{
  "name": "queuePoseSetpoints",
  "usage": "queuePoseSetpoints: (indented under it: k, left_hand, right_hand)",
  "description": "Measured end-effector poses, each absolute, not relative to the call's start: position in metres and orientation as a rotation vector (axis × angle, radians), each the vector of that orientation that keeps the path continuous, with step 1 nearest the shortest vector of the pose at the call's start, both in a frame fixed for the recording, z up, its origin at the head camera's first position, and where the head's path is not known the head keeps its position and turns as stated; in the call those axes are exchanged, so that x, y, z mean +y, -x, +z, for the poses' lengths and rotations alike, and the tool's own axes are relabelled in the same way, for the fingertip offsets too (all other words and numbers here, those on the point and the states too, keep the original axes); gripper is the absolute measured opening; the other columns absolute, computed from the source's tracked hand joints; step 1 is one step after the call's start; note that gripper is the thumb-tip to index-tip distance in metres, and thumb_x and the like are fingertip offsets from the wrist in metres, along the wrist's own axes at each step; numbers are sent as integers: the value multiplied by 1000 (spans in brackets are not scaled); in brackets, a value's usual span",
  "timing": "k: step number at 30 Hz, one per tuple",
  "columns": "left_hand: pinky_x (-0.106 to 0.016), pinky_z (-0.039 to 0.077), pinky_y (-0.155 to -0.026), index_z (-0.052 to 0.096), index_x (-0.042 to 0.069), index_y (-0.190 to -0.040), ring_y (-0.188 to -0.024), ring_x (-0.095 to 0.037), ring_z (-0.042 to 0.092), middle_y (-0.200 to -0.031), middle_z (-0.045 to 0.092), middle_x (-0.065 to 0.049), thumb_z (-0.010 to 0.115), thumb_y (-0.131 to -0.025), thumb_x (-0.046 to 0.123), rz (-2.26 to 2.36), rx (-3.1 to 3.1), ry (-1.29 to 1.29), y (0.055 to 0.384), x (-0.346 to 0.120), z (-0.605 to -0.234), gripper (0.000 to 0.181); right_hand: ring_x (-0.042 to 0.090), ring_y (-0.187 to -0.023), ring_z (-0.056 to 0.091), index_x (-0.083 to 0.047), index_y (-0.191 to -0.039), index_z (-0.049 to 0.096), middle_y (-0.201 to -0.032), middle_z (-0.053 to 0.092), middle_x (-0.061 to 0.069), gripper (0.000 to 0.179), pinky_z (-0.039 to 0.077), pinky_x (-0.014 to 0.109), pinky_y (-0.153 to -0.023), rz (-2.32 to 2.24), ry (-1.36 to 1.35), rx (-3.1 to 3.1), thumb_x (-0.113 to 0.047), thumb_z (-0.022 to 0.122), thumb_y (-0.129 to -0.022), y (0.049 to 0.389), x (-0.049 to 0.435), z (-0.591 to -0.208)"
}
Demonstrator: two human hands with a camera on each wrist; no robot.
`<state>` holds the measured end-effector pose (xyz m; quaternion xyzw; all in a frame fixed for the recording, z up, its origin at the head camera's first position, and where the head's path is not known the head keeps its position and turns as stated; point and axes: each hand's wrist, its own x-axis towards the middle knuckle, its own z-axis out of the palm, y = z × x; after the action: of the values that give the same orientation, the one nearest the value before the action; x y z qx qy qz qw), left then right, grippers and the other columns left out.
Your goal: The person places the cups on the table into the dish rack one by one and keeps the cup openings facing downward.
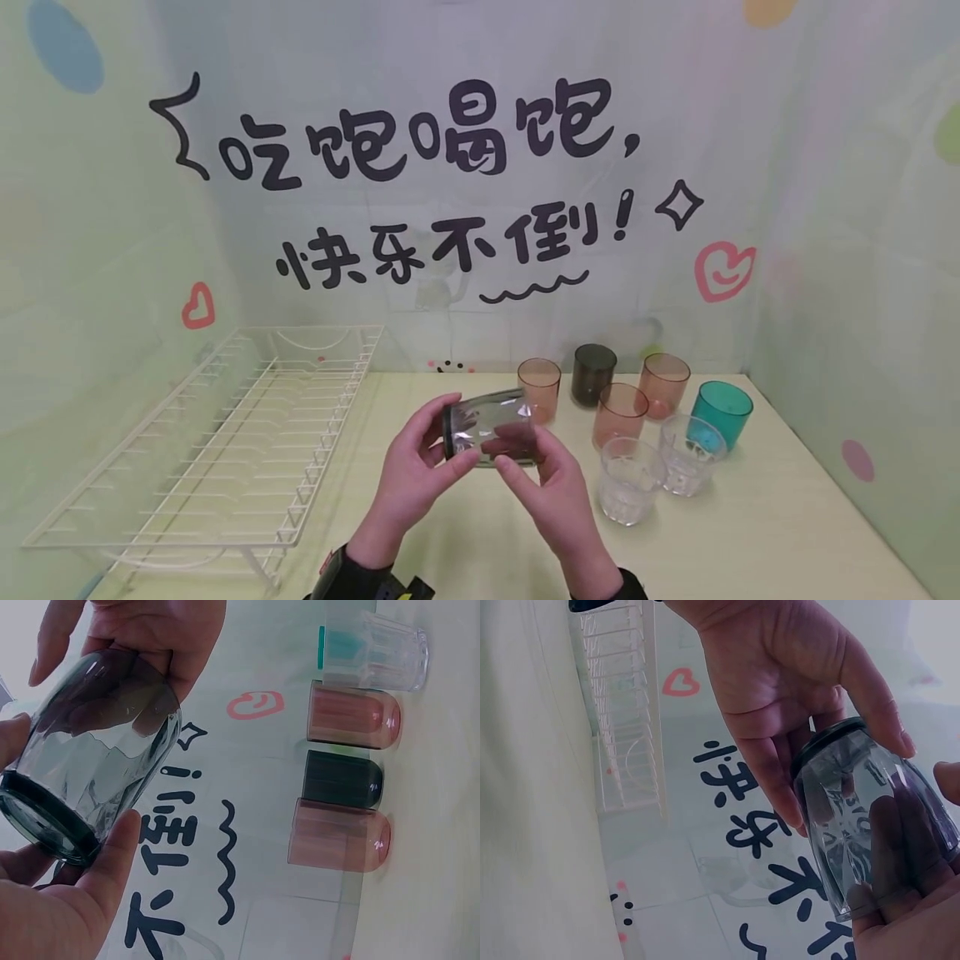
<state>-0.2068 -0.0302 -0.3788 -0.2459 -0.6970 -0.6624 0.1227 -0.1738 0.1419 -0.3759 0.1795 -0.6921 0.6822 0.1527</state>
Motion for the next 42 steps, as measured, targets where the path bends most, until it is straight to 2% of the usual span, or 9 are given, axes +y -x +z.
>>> queuePoseSetpoints:
  k: [7,14,17,24,33,42]
  left_hand:
    - [-32,47,-81,43,22,-128,-101,-20,54,-119,49,-5,73,-73,24,-1979,-2036,678,201,-29,-374,62]
    - [-33,47,-81,43,14,-127,-100,-27,54,-117,49,-10,73,-73,19,-2006,-2042,649,186,-29,-358,62]
    - [-32,47,-81,43,16,-127,-100,-25,54,-117,50,-9,73,-72,20,-2012,-2053,630,187,-31,-362,63]
    - [-32,48,-78,43,21,-127,-99,-25,55,-118,49,-8,75,-71,24,-2021,-2026,614,194,-37,-374,65]
    - [-33,49,-75,44,22,-126,-96,-23,56,-116,50,-8,75,-70,26,-1990,-2028,599,192,-45,-366,64]
    - [-32,49,-76,44,21,-126,-96,-23,55,-115,51,-8,76,-69,26,-1939,-2034,571,189,-55,-361,66]
  right_hand:
    - [25,-96,53,-7,-110,57,-96,63,11,26,44,33,-82,1891,-581,-1993,-7,58,-84,175,145,-375]
    - [24,-99,53,-7,-111,56,-97,63,10,27,43,33,-83,1874,-612,-2010,-7,58,-84,173,147,-373]
    - [24,-101,53,-9,-112,56,-98,63,9,28,41,33,-87,1868,-627,-2039,-8,58,-84,172,149,-374]
    - [21,-111,49,-13,-121,51,-106,62,5,35,32,30,-97,1805,-657,-2124,-12,57,-86,170,157,-373]
    - [19,-115,47,-16,-129,45,-123,53,3,46,26,25,-101,1690,-727,-2152,-7,57,-85,170,175,-375]
    - [17,-121,41,-18,-132,41,-131,48,0,54,24,22,-101,1535,-780,-2235,-12,61,-83,170,186,-377]
